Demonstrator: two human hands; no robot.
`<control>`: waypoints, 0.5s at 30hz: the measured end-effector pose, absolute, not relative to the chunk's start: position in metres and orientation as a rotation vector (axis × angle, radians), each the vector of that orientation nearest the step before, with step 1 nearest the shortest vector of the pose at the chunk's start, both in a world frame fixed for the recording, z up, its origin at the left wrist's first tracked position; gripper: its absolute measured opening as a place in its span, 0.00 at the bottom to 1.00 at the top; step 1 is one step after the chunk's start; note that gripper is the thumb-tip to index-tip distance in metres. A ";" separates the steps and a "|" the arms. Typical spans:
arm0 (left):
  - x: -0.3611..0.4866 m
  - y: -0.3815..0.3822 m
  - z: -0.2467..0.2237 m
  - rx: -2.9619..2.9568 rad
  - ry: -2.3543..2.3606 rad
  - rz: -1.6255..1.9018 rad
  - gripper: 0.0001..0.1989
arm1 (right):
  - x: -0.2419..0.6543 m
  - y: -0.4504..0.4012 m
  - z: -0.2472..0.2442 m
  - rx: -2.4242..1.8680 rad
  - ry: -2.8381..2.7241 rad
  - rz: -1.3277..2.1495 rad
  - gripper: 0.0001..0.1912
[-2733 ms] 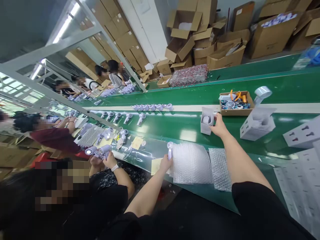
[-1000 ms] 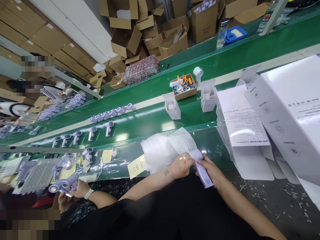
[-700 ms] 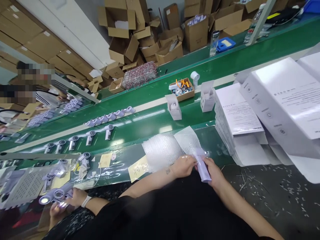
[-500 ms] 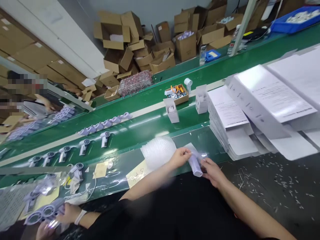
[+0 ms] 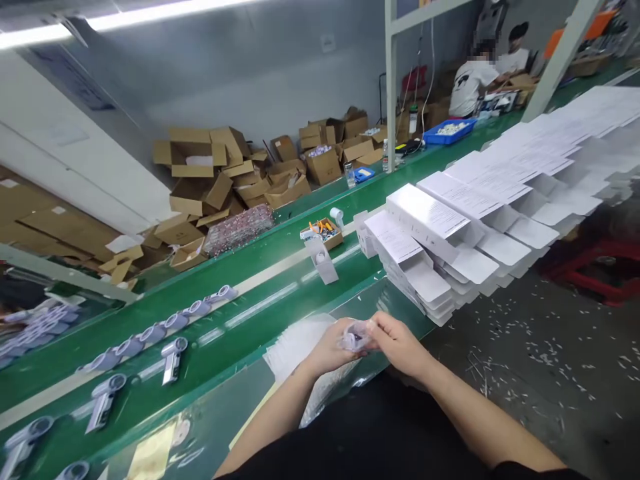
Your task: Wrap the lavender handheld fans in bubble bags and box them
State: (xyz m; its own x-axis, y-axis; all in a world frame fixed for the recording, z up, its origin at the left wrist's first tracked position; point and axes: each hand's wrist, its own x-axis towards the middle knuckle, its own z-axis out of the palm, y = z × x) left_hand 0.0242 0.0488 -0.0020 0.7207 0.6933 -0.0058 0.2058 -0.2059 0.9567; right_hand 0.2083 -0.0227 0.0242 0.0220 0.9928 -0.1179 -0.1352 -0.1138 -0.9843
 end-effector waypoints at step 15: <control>-0.034 0.058 -0.009 0.756 1.137 1.198 0.20 | 0.231 0.010 0.034 -1.983 -1.476 0.038 0.15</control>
